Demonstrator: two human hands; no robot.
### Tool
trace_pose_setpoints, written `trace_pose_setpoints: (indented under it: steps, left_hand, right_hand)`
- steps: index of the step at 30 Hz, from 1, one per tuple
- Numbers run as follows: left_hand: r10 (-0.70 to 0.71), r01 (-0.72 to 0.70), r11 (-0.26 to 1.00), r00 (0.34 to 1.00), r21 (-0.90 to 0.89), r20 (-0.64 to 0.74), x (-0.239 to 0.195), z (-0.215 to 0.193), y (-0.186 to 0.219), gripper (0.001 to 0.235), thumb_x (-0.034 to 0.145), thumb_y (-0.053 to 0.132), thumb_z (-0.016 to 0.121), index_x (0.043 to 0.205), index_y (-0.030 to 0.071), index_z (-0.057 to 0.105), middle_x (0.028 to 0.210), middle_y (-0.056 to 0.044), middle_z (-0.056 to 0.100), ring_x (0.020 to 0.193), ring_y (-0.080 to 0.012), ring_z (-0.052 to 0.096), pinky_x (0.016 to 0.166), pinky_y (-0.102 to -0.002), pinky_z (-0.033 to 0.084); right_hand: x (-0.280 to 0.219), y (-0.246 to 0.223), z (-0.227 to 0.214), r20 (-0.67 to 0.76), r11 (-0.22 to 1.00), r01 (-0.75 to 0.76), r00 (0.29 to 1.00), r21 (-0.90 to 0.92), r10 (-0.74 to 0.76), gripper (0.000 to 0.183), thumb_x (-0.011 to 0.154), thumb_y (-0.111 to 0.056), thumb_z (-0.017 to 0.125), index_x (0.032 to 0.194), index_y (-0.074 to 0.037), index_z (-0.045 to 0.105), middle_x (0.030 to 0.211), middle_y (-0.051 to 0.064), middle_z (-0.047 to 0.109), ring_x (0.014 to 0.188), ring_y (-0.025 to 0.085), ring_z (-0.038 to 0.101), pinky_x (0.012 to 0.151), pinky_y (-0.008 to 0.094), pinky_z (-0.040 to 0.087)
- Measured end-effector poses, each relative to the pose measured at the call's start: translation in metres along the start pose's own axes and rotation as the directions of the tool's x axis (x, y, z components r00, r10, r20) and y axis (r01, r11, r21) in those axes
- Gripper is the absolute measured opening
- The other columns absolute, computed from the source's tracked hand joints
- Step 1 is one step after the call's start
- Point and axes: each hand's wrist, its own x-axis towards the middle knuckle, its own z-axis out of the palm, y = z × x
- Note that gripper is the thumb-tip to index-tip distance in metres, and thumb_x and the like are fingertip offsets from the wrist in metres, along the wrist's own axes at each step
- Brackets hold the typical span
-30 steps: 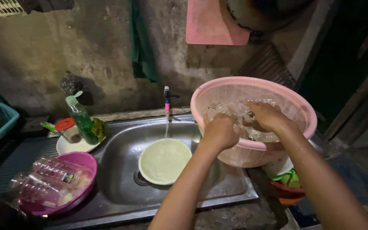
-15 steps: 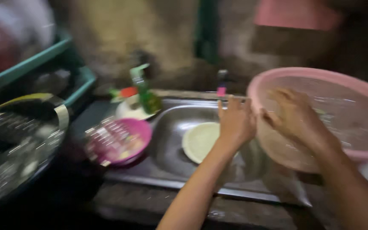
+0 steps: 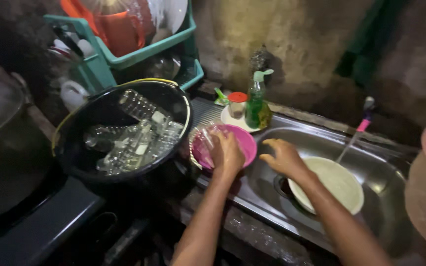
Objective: The person washes multiple clear plastic bottles one by one under running water in a kitchen sink. They rinse the bottles, shake them, and place them into a pink colander. The person also handles a pink bowl and a white bowl during the process.
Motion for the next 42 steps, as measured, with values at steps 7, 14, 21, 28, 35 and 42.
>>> trace_pose_setpoints:
  steps: [7, 14, 21, 28, 35, 42]
  left_hand:
    - [-0.278, 0.312, 0.948, 0.908, -0.063, 0.313, -0.009, -0.014, -0.050, 0.061, 0.078, 0.026, 0.076, 0.133, 0.006, 0.058, 0.146, -0.024, 0.046, 0.127, -0.0403, 0.056, 0.102, -0.048, 0.052]
    - [-0.281, 0.323, 0.942, 0.910, -0.095, 0.305, -0.027, -0.001, -0.065, 0.054, 0.086, 0.033, 0.075, 0.129, 0.004, 0.058, 0.133, -0.026, 0.054, 0.120, -0.0426, 0.058, 0.095, -0.051, 0.053]
    - [-0.270, 0.316, 0.945, 0.902, -0.088, 0.337, -0.033, 0.013, -0.075, 0.053, 0.085, 0.020, 0.072, 0.131, 0.004, 0.053, 0.131, -0.026, 0.055, 0.122, -0.0428, 0.057, 0.096, -0.051, 0.052]
    - [-0.245, 0.285, 0.936, 0.949, -0.207, 0.199, -0.035, 0.006, -0.070, 0.065, 0.081, 0.018, 0.075, 0.138, 0.003, 0.048, 0.133, -0.025, 0.055, 0.126, -0.0430, 0.052, 0.100, -0.050, 0.049]
    - [0.140, -0.149, 0.979, 0.987, -0.139, -0.076, -0.030, -0.021, -0.032, 0.075, 0.071, 0.019, 0.080, 0.140, 0.005, 0.051, 0.153, -0.030, 0.036, 0.148, -0.0480, 0.026, 0.116, -0.068, 0.018]
    - [0.394, -0.389, 0.919, 0.904, 0.065, -0.165, -0.029, -0.027, 0.064, 0.090, 0.067, 0.024, 0.080, 0.149, 0.011, 0.045, 0.157, -0.026, 0.038, 0.149, -0.0440, 0.026, 0.113, -0.074, 0.005]
  right_hand:
    - [0.045, 0.013, 0.169, 0.146, 0.961, -0.099, 0.987, 0.258, 0.063, 0.045, 0.082, -0.031, 0.078, 0.119, -0.008, 0.070, 0.096, 0.016, 0.077, 0.086, 0.028, 0.077, 0.078, 0.037, 0.059]
    - [0.050, -0.008, 0.198, 0.279, 0.977, -0.185, 0.949, 0.109, 0.148, 0.077, 0.082, -0.039, 0.080, 0.141, -0.008, 0.044, 0.116, 0.023, 0.070, 0.106, 0.037, 0.070, 0.088, 0.047, 0.053]
    - [0.056, -0.055, 0.167, 0.249, 0.907, -0.393, 0.903, 0.150, 0.350, 0.090, 0.075, -0.035, 0.080, 0.150, -0.014, 0.035, 0.114, 0.026, 0.071, 0.108, 0.042, 0.069, 0.087, 0.050, 0.054]
    - [0.052, -0.028, 0.175, -0.001, 0.824, -0.259, 0.954, 0.503, 0.301, 0.065, 0.072, -0.013, 0.078, 0.133, -0.007, 0.056, 0.088, 0.012, 0.072, 0.078, 0.022, 0.072, 0.070, 0.036, 0.058]
    - [0.047, 0.033, 0.073, -0.194, 0.508, -0.043, 0.894, 0.860, 0.405, 0.028, 0.093, -0.006, 0.064, 0.121, -0.007, 0.067, 0.101, 0.003, 0.069, 0.084, 0.012, 0.065, 0.070, 0.029, 0.058]
    - [-0.023, 0.090, -0.076, 0.022, 0.425, -0.297, 0.840, 0.855, 0.542, 0.027, 0.094, -0.007, 0.060, 0.121, -0.003, 0.066, 0.107, 0.005, 0.071, 0.091, 0.013, 0.067, 0.073, 0.029, 0.057]
